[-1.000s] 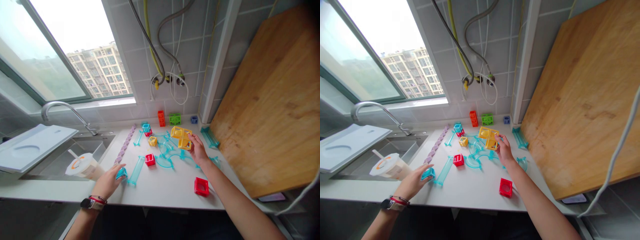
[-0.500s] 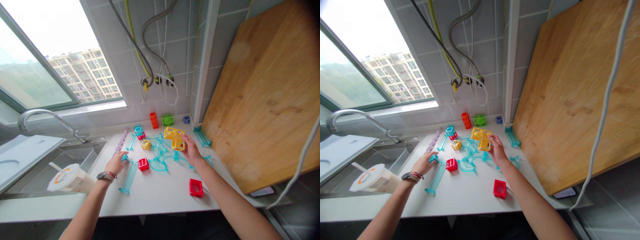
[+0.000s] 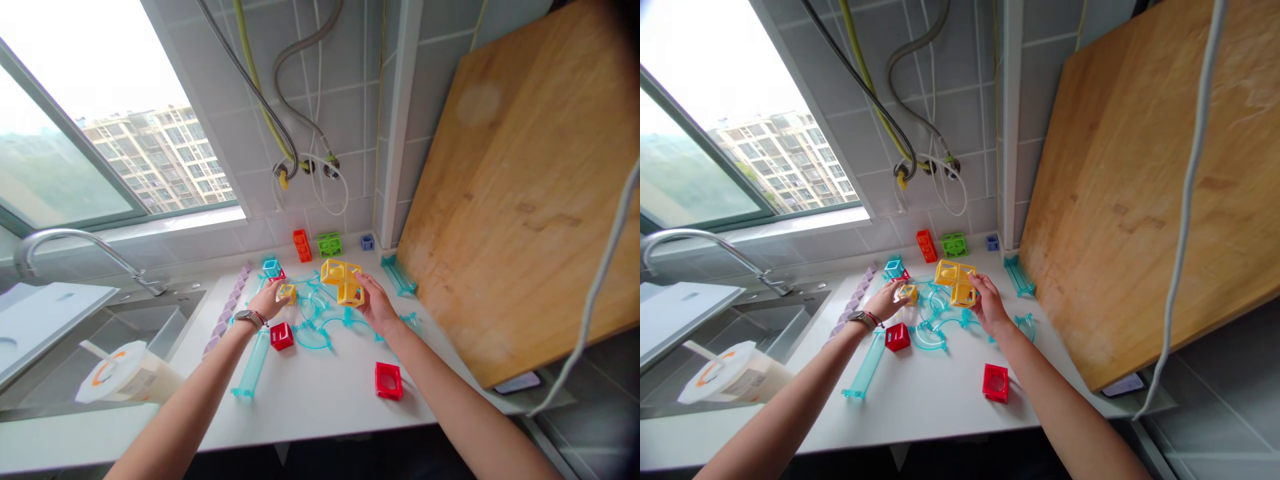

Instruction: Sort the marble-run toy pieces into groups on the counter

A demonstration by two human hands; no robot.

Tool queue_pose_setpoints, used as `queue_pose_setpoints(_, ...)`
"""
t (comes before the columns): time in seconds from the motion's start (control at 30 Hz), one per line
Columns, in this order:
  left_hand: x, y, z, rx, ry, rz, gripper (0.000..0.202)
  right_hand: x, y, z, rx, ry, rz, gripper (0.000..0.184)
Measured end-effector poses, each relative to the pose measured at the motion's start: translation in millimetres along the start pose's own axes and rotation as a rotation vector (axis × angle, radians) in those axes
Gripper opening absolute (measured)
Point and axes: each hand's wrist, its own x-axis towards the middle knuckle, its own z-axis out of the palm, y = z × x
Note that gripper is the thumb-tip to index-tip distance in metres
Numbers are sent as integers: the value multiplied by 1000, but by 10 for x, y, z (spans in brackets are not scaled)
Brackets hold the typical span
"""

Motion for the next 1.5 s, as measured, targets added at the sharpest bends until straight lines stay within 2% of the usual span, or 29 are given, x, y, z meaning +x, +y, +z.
queue_pose_setpoints(0.07, 118, -47, 58, -17, -23, 11, 50, 6, -2, -4, -1, -6, 0, 32)
queue_pose_setpoints(0.17, 163, -104, 42, -40, -39, 39, 47, 20, -2, -17, -6, -17, 7, 32)
queue_pose_setpoints(0.3, 62, -120, -76, -67, -19, 54, 55, 39, -7, -40, -1, -55, 21, 30)
queue_pose_setpoints(0.43, -39, -71, -155, -101, 2, 103, 48, 45, -5, -49, 0, -55, 19, 28)
queue_pose_setpoints(0.6, -114, -34, -167, -159, 58, 154, 38, 35, 6, -42, -17, -69, 38, 29)
queue_pose_setpoints(0.83, -208, -107, -145, -216, 117, 238, 30, 35, 23, -52, -25, -58, 61, 30)
queue_pose_setpoints(1.0, -220, -124, -173, -312, 180, 214, 36, 29, 34, -43, -21, -46, 73, 31)
queue_pose_setpoints(1.27, -284, -38, -261, -287, 238, 179, 34, 43, 49, -57, -10, -20, 75, 29)
queue_pose_setpoints(1.5, -294, 90, -409, -395, 227, 56, 45, 51, 61, -66, -35, -18, 92, 29)
